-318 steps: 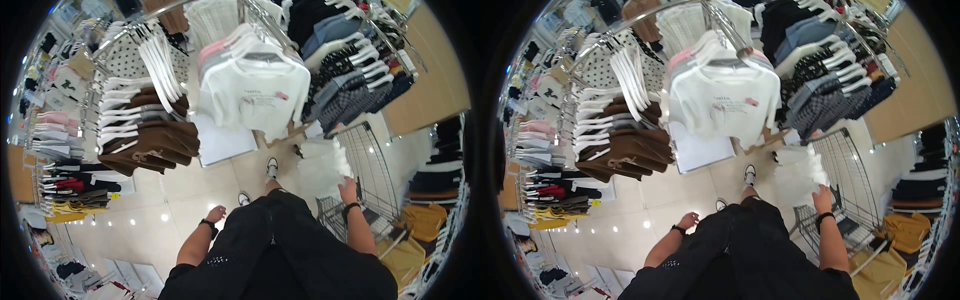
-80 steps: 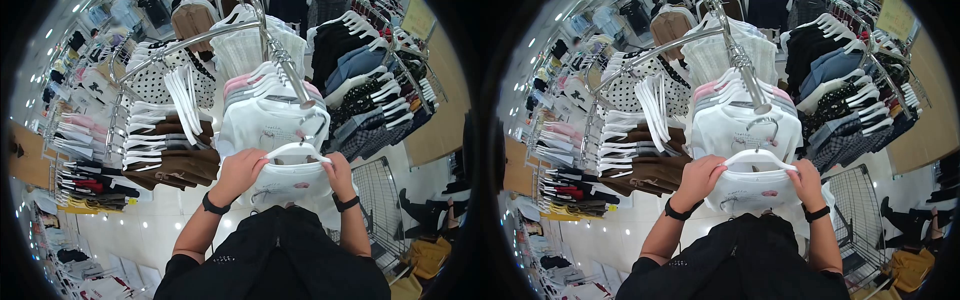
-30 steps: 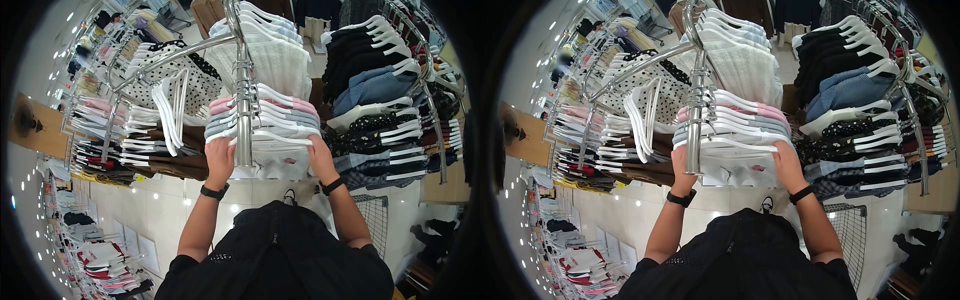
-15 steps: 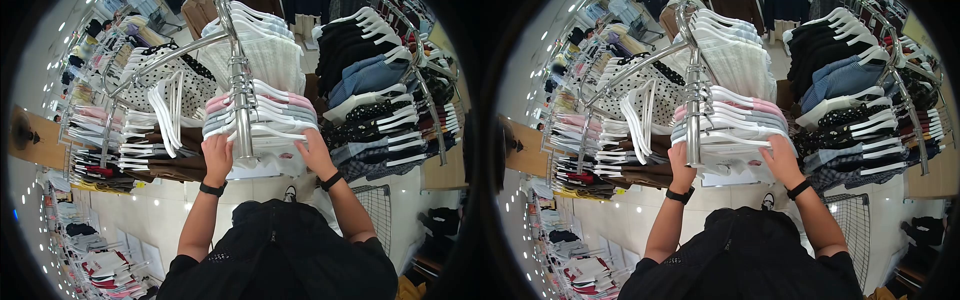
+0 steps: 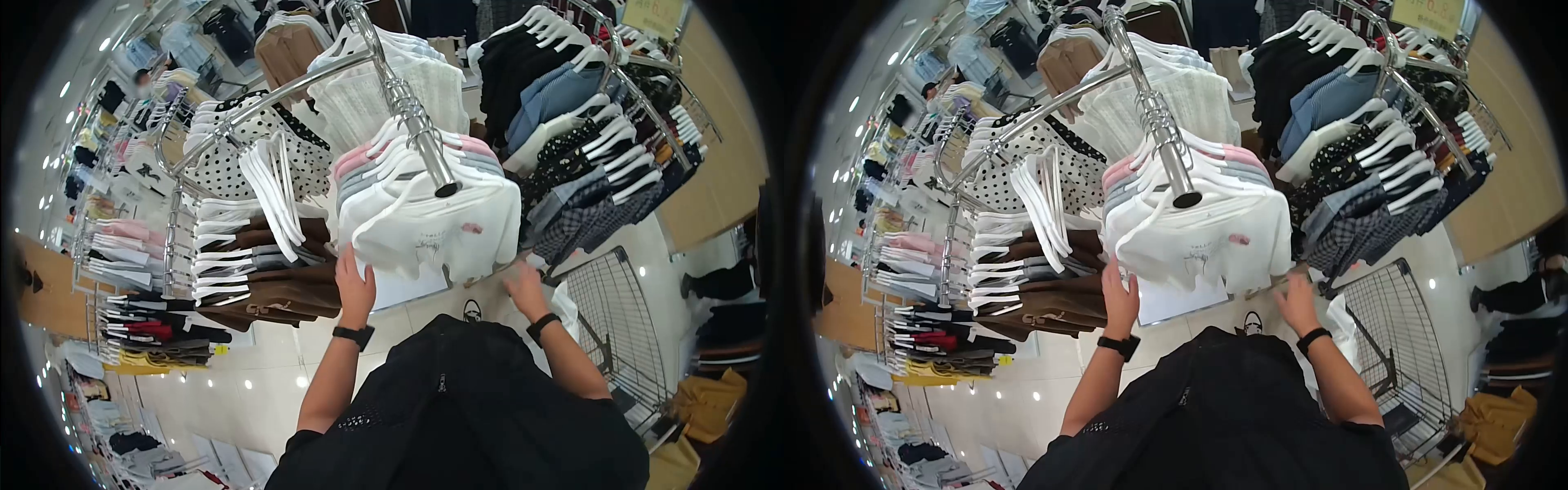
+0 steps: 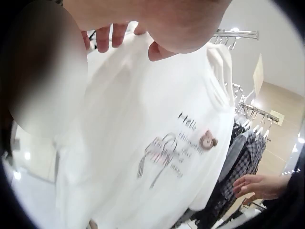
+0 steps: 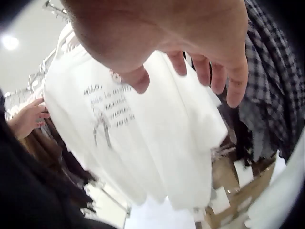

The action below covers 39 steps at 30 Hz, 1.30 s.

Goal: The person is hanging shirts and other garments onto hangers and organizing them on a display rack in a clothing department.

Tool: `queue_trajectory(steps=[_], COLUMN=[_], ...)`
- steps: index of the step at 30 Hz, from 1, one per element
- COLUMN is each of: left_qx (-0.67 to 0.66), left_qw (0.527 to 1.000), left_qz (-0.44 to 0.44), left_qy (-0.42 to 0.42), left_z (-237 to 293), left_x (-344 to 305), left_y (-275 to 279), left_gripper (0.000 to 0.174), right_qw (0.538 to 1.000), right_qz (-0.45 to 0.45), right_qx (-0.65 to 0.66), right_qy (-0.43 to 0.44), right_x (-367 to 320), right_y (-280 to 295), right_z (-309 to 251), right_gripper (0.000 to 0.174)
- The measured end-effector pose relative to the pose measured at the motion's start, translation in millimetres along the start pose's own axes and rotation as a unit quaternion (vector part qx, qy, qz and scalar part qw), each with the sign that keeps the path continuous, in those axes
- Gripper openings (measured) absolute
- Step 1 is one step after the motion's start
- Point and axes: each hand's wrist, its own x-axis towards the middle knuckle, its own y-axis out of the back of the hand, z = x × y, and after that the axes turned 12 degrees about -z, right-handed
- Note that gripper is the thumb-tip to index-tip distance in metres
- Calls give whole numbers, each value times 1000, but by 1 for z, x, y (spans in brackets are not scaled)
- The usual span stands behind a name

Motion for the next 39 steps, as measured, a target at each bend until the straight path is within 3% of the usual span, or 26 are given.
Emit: queue_trajectory(steps=[2,3,4,5,6,7,8,9,12,13,14,18,19,20,21,23,24,26,28,31,32,34,36,37,39], left_qx=[-38,-55,-71,-55,-72,-51,106,104,0,-31,-63,-188,-84,-190,-301,-278,-261,-259,-292,-281,-276,-250,-228,-154,-141], left_qw=[991,982,968,931,862,754,616,604,657,676,695,766,776,756,719,725,752,772,785,777,779,750,731,770,783], left_qz=[-123,-178,-236,-350,-481,-639,-778,-787,-750,-732,-713,-613,-619,-612,-586,-511,-485,-458,-440,-463,-460,-541,-589,-585,-573], left_qy=[36,40,44,82,144,143,-61,-73,-75,-72,-67,-38,-89,132,223,369,363,358,324,321,325,286,258,201,195], left_z=[-42,-71,-107,-155,-181,-203,-203,-203,-198,-199,-201,-203,-238,-227,-251,-213,-193,-148,-106,-50,-35,-10,12,24,40], left_x=[-50,-83,-123,-170,-213,-247,-275,-295,-331,-337,-344,-369,-375,-362,-359,-318,-303,-281,-273,-291,-305,-335,-368,-384,-401], left_y=[-26,-46,-70,-98,-108,-111,-100,-96,-80,-73,-67,-42,-75,-74,-95,-102,-105,-106,-112,-128,-134,-147,-158,-159,-155], left_gripper=[66,62,58,51,47,44,36,36,34,33,32,29,25,26,29,33,36,35,33,32,32,31,33,31,31], right_qw=[986,987,964,925,923,938,952,953,959,973,973,969,966,959,960,937,939,941,956,934,934,790,767,769,769], right_qz=[-135,-134,-256,-376,-378,-341,-303,-302,-271,-202,-198,90,140,189,190,203,203,35,42,139,134,193,209,202,194], right_qx=[-93,-93,-71,-43,-36,-35,-35,-19,36,54,57,105,56,8,10,-42,-40,119,83,223,228,512,556,558,565], right_qy=[0,-14,-26,-39,-58,-42,-25,-27,-77,-96,-99,-205,-209,-211,-205,-281,-275,-314,-278,-242,-240,-276,-244,-238,-229], right_x=[-46,-64,-84,-106,-127,-146,-163,-174,-203,-213,-222,-237,-241,-246,-250,-255,-256,-261,-266,-274,-275,-272,-265,-260,-249], right_y=[-38,-55,-71,-81,-86,-91,-93,-81,-68,-70,-65,-20,-11,-6,-6,-12,-15,-19,-19,-25,-27,-31,-30,-26,-16], right_z=[19,23,26,28,26,21,14,0,-5,4,9,41,60,85,109,153,163,179,178,197,205,216,218,219,212], right_gripper=[46,46,42,38,38,35,32,35,38,37,37,34,36,37,37,42,42,48,48,42,42,36,32,28,24])
